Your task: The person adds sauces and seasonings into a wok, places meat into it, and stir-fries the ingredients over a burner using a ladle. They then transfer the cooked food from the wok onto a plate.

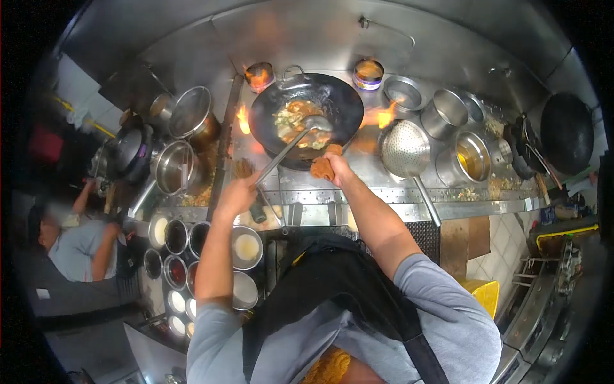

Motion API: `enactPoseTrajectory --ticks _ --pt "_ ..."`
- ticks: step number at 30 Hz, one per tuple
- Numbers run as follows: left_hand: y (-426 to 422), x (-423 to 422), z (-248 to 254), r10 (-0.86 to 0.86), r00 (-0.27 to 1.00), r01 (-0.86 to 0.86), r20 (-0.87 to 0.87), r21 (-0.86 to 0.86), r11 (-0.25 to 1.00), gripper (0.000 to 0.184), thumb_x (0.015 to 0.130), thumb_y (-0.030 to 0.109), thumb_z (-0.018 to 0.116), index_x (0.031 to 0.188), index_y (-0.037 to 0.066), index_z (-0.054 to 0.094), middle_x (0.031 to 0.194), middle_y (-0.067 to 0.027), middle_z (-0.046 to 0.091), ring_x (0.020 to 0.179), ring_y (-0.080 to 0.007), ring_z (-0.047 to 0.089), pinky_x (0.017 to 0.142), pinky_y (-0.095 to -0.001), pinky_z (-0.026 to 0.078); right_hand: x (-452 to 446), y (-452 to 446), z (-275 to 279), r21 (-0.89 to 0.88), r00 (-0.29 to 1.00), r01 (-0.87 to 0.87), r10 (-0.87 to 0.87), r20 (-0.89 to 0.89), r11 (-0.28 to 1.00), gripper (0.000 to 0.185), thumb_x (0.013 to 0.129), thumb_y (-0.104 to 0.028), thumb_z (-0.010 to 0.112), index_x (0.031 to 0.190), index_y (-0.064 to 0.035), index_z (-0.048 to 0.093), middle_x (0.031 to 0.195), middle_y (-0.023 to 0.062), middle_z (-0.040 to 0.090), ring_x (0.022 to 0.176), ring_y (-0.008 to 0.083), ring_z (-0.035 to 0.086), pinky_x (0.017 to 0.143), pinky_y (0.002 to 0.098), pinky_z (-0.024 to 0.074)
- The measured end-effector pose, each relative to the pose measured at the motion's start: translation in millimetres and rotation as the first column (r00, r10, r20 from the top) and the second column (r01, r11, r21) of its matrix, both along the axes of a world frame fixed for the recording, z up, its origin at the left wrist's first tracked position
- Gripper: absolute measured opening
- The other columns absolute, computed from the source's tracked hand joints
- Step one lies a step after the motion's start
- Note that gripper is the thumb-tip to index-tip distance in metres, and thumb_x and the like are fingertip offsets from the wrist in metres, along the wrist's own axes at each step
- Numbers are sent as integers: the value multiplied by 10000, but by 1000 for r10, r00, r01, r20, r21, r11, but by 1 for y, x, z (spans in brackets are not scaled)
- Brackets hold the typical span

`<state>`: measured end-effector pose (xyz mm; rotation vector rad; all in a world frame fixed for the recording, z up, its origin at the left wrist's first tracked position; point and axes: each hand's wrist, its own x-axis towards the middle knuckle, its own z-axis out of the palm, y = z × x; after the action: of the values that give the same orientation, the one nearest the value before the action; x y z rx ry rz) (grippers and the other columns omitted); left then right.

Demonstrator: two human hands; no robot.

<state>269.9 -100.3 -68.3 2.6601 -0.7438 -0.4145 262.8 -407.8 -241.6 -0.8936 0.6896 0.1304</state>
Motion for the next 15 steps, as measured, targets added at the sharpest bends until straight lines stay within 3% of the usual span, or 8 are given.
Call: enactPoseTrajectory --ticks 2,6,8,9,10,12,14,15 --pt "18 -17 9 -52 984 38 172 80 996 532 868 127 583 1389 222 537 915 -255 669 888 -438 639 794 -488 509 0 -1 -8 30 1000 5 -5 6 1000 226 881 -213 535 1002 -44 623 876 94 712 674 237 692 378 338 468" --pt "47 -61 42 17 998 -21 58 78 997 589 857 110 655 1424 147 499 960 -216 693 892 -362 676 803 -412 522 -27 20 39 42 993 113 -113 15 993 228 877 -189 540 1038 -36 592 874 104 703 683 255 691 413 363 502" --pt "71 -74 47 20 969 -66 -246 -178 982 572 887 131 658 1432 120 486 914 -175 703 822 -303 673 793 -369 519 -33 29 34 123 987 159 -161 9 980 228 875 -159 534 1055 -23 565 929 136 693 735 279 698 501 406 560" --pt "63 -79 65 97 913 -153 -396 -112 982 560 913 148 648 1443 112 470 927 -161 690 815 -237 634 826 -326 503 -32 30 24 116 984 172 -176 30 978 236 875 -140 528 1074 -17 557 959 153 685 774 290 699 565 431 578" --pt "60 -78 48 100 912 -157 -398 -112 981 560 913 148 648 1443 112 470 927 -161 690 815 -237 634 826 -326 503 -29 30 18 109 979 185 -192 61 977 246 875 -121 521 1092 -10 549 990 171 676 814 300 701 629 455 596" --pt "55 -72 -2 -16 995 5 -99 -108 994 580 911 143 644 1457 112 449 957 -176 683 849 -252 631 852 -334 497 -39 37 23 114 981 182 -189 52 977 258 872 -106 515 1106 -1 545 1002 175 669 841 307 696 679 465 595" --pt "23 -76 -9 106 952 -149 -288 -133 980 549 895 173 596 1425 98 476 1023 -253 671 966 -397 655 856 -422 516 -61 46 27 125 979 191 -198 48 974 272 870 -91 509 1120 9 541 1015 180 662 868 314 692 730 475 594" --pt "23 -75 -46 77 993 -95 -86 -234 968 558 882 158 591 1428 143 478 971 -265 664 969 -430 637 825 -488 510 -86 51 24 131 988 128 -138 75 983 287 867 -86 509 1135 11 536 1010 176 660 879 312 687 744 473 593"
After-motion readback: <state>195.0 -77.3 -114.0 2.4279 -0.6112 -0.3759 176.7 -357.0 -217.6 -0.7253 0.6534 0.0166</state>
